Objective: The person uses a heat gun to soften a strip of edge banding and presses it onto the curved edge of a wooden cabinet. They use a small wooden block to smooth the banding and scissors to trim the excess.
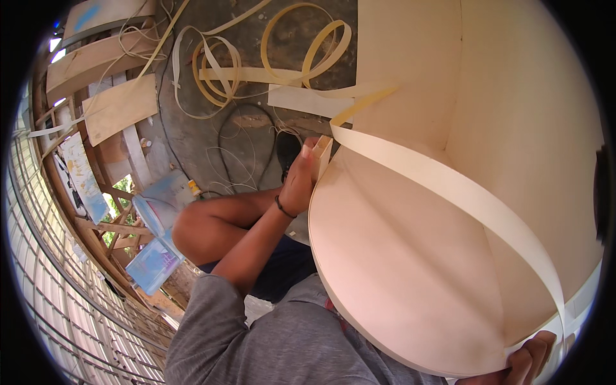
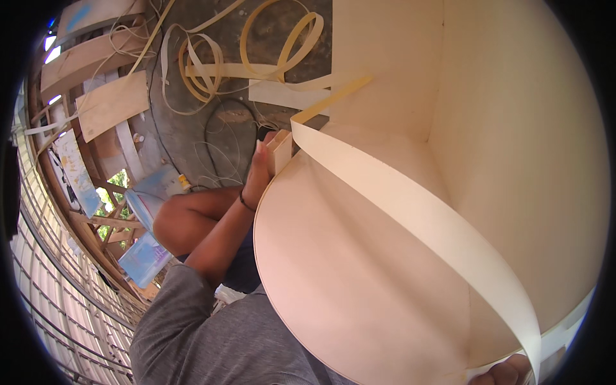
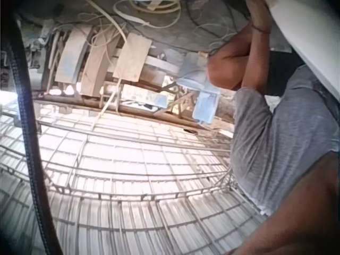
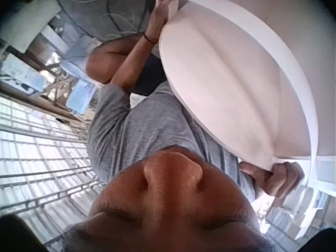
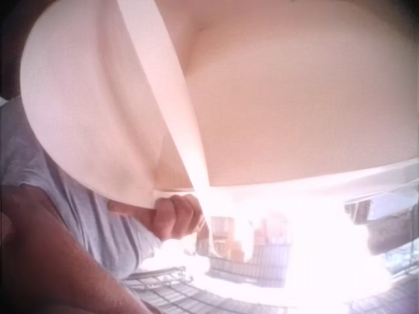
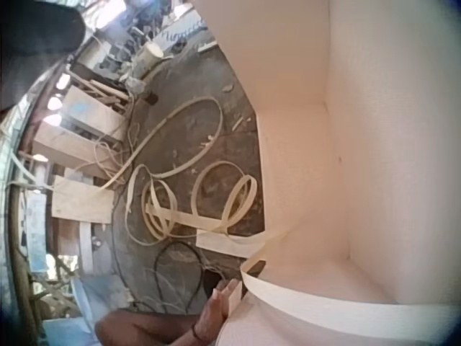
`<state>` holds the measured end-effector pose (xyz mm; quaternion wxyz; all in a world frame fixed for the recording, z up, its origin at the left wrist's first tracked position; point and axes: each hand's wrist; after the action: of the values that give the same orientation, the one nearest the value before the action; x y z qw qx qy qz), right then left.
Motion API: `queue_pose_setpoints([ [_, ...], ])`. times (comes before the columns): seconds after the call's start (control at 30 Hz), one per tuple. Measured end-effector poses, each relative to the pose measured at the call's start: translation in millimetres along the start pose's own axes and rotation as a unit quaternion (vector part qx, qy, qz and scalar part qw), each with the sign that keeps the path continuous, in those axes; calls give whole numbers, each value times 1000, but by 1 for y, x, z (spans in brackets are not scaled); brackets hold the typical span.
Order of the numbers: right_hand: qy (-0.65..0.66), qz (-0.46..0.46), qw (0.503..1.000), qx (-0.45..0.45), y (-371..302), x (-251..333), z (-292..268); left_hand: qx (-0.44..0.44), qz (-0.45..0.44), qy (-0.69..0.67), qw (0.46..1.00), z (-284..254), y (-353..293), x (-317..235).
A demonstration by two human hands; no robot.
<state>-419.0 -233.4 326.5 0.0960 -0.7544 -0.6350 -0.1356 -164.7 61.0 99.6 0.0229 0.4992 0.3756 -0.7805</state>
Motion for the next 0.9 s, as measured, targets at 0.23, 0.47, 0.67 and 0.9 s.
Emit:
queue_pose_setpoints([
  [0.23, 5, -14, 1000, 1, -2, -1, -2, -5, 63, 116, 991, 9, -17, -40],
  [0.47, 15, -21, 1000, -5, -3, -4, -6, 40, 80, 195, 977, 19, -23, -73],
  [0.67, 11, -1, 1000, -11, -5, -1, -2, -16, 55, 163, 985, 22, -16, -57],
  [0.9, -8, 26, 999, 28, -8, 3, -5, -5, 169, 285, 943, 36, -40, -83],
])
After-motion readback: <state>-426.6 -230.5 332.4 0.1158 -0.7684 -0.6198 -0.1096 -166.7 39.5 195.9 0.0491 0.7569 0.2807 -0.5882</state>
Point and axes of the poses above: each hand's wrist, its own y-axis towards the middle knuckle, its own z-axis out of the palm, x = y × z, and after that the axes turned 6 degrees about x, right-handed
